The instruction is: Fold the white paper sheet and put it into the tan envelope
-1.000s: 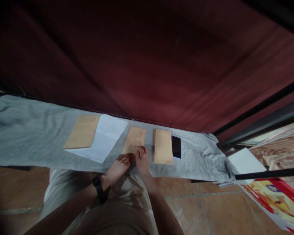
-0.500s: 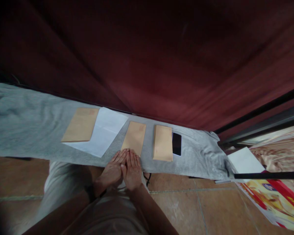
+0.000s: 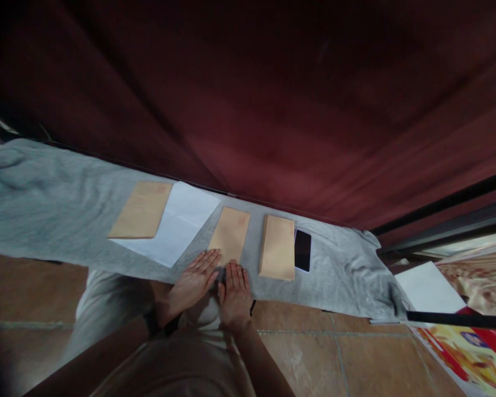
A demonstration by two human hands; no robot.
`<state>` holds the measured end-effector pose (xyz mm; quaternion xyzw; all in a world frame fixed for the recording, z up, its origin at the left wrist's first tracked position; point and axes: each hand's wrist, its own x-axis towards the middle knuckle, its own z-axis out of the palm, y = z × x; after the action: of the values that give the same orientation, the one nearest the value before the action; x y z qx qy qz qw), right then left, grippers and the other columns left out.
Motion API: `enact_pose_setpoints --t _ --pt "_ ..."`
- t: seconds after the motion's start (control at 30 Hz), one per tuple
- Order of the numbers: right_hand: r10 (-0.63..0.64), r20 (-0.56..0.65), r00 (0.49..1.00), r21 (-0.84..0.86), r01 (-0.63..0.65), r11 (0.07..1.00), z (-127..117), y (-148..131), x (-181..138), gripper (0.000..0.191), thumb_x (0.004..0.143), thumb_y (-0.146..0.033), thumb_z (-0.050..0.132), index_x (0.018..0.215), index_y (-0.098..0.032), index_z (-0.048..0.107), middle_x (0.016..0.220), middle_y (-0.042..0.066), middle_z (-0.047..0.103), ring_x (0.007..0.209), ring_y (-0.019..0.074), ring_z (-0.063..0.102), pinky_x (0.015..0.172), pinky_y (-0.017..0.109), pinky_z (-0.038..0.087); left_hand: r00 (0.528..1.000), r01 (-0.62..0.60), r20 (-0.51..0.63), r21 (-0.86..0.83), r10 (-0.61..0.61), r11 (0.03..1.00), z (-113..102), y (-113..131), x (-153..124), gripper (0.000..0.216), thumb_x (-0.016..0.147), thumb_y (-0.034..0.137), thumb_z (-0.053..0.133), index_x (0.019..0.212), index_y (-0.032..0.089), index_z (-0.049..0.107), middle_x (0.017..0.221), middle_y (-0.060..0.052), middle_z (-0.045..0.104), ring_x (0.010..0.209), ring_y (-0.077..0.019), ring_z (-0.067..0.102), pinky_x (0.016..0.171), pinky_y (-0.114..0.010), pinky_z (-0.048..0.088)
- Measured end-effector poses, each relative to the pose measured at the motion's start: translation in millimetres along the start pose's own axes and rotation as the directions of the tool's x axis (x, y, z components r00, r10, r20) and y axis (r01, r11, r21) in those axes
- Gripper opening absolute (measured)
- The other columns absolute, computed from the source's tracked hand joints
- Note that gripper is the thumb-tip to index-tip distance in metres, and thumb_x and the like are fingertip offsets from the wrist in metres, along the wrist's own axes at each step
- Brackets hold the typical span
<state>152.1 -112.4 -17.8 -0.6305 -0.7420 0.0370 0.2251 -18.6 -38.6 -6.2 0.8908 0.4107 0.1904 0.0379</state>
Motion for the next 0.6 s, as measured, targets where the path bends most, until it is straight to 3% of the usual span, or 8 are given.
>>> enact_pose_setpoints --t 0.27,0.6 --pt "0.029 -0.073 0.997 0.031 -0.027 0.999 11 1 -1 0.043 0.106 -0.024 0.042 0.142 -0.011 0.062 0.141 0.019 0.067 0.14 0.0287 0.056 0.122 0.054 0.039 0.995 -0.042 0.085 -0.038 0.045 0.998 32 7 86 0.056 0.108 0.035 0.031 0.155 0.008 0.045 0.163 -0.016 0.044 0.155 -0.0234 0.036 0.128 -0.045 0.027" --pt "0.012 -0.051 0.999 0.053 -0.01 0.999 2 -3 3 0.058 0.106 -0.022 0.04 0.164 -0.018 0.031 0.158 0.015 0.051 0.148 0.0288 0.049 0.12 0.057 0.042 1.0 -0.002 0.029 -0.034 0.003 0.999 60 -13 145 0.063 0.105 0.04 0.039 0.159 0.008 0.037 0.166 -0.019 0.039 0.157 -0.0252 0.03 0.129 -0.047 0.022"
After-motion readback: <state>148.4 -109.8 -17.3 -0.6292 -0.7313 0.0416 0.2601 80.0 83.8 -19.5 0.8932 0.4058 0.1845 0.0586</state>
